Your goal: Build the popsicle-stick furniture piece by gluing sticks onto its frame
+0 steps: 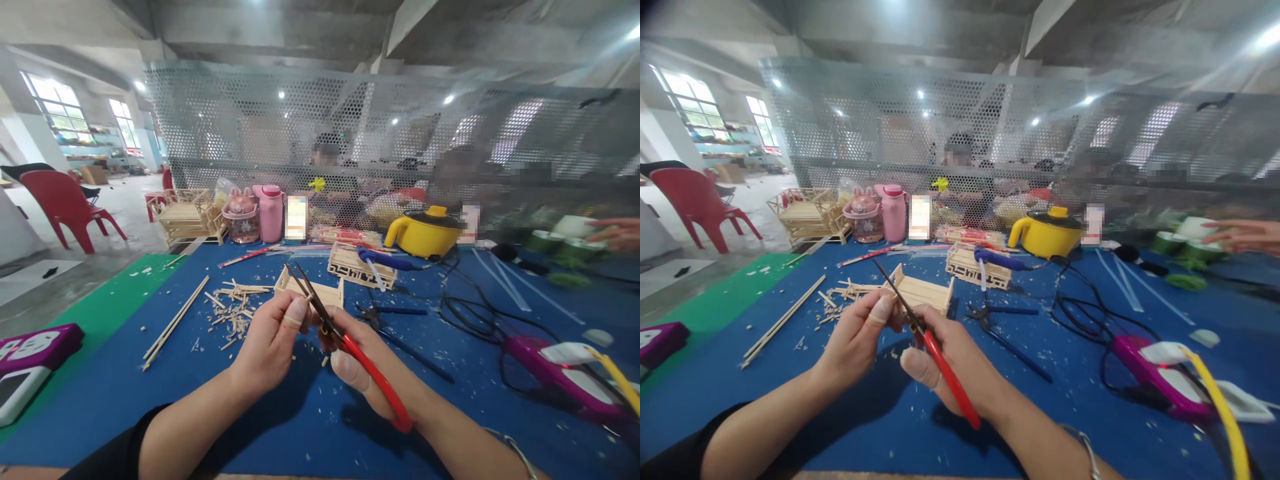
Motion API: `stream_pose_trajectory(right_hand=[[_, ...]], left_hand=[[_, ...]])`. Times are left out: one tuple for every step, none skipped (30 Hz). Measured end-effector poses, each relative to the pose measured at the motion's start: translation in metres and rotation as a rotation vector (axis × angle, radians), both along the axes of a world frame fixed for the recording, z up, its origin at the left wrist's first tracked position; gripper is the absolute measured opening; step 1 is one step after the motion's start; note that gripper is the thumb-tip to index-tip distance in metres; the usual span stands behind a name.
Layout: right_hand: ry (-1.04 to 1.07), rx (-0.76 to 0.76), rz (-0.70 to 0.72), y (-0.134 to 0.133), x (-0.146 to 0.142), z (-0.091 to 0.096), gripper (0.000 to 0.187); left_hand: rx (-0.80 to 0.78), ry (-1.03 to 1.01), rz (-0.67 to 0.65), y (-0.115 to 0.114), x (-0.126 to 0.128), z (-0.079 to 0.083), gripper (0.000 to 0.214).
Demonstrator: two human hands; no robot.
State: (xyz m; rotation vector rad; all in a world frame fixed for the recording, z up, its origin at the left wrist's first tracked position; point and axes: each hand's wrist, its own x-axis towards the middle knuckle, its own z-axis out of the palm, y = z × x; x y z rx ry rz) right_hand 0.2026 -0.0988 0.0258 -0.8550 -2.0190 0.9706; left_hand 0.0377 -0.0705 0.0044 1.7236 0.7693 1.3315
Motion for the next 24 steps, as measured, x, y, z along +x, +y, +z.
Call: stream_pose_trajectory(right_hand=[[-0.005,-0.006,0.003,-0.0003,0.0003,0.0002,0.063],[-0.011,-0.011,0.005,-0.0005,0.0007,0.0006,0.063],[-0.015,-0.014,0.008,-0.0008,0.0010,0.0010,0.063],[-0.017,-0.018,0.011,-0.0010,0.0011,0.0015,0.064],[-0.016,-0.024,0.019,-0.0011,0.0013,0.0019,0.065],[-0.014,-0.030,0.032,-0.0012,0.0013,0.0022,0.066],[-0.009,-0.034,0.046,-0.0011,0.0014,0.0022,0.067],[-0.006,-0.037,0.060,-0.0011,0.0015,0.0021,0.069],[-0.004,-0.039,0.067,-0.0010,0.0018,0.0017,0.070],[-0.006,-0.040,0.068,-0.0008,0.0021,0.0012,0.072],[-0.011,-0.042,0.064,-0.0007,0.0026,0.0006,0.073],[-0.019,-0.044,0.059,-0.0006,0.0032,0.0002,0.074],[-0.025,-0.046,0.055,-0.0006,0.0038,0.0000,0.076],[-0.029,-0.046,0.053,-0.0006,0.0043,0.0001,0.076],[-0.030,-0.043,0.055,-0.0008,0.0047,0.0005,0.077],[-0.029,-0.039,0.058,-0.0009,0.0049,0.0012,0.077],[-0.026,-0.035,0.061,-0.0012,0.0050,0.0020,0.077],[-0.022,-0.030,0.064,-0.0014,0.0049,0.0029,0.077],[-0.020,-0.029,0.068,-0.0016,0.0046,0.0037,0.077],[-0.020,-0.029,0.069,-0.0018,0.0041,0.0043,0.077],[-0.021,-0.028,0.068,-0.0019,0.0036,0.0046,0.078],[-0.023,-0.027,0.065,-0.0019,0.0029,0.0047,0.078],[-0.023,-0.023,0.060,-0.0019,0.0022,0.0045,0.078],[-0.023,-0.018,0.057,-0.0017,0.0015,0.0041,0.078]], left_hand=[[0.006,0.001,0.002,-0.0003,0.0000,0.0007,0.036],[0.010,0.004,0.009,-0.0007,0.0001,0.0014,0.036],[0.012,0.007,0.018,-0.0010,0.0003,0.0020,0.036],[0.016,0.009,0.030,-0.0013,0.0005,0.0025,0.036],[0.021,0.010,0.044,-0.0015,0.0007,0.0027,0.036],[0.027,0.013,0.061,-0.0016,0.0007,0.0028,0.036],[0.035,0.018,0.080,-0.0016,0.0007,0.0028,0.035],[0.047,0.026,0.097,-0.0016,0.0005,0.0027,0.035],[0.063,0.037,0.112,-0.0016,0.0001,0.0026,0.035],[0.079,0.051,0.122,-0.0016,-0.0005,0.0026,0.034],[0.095,0.065,0.125,-0.0017,-0.0012,0.0027,0.034],[0.107,0.078,0.124,-0.0018,-0.0020,0.0031,0.034],[0.117,0.088,0.122,-0.0020,-0.0028,0.0037,0.034],[0.123,0.096,0.119,-0.0021,-0.0036,0.0044,0.034],[0.128,0.103,0.117,-0.0022,-0.0044,0.0052,0.034],[0.132,0.108,0.113,-0.0022,-0.0050,0.0059,0.034],[0.139,0.113,0.109,-0.0021,-0.0055,0.0066,0.034],[0.145,0.119,0.105,-0.0019,-0.0058,0.0070,0.033],[0.151,0.125,0.102,-0.0017,-0.0059,0.0073,0.033],[0.158,0.130,0.101,-0.0015,-0.0059,0.0073,0.033],[0.162,0.136,0.104,-0.0013,-0.0059,0.0073,0.032],[0.166,0.144,0.110,-0.0013,-0.0059,0.0072,0.032],[0.170,0.153,0.118,-0.0014,-0.0059,0.0071,0.032],[0.173,0.163,0.125,-0.0015,-0.0061,0.0071,0.032]])
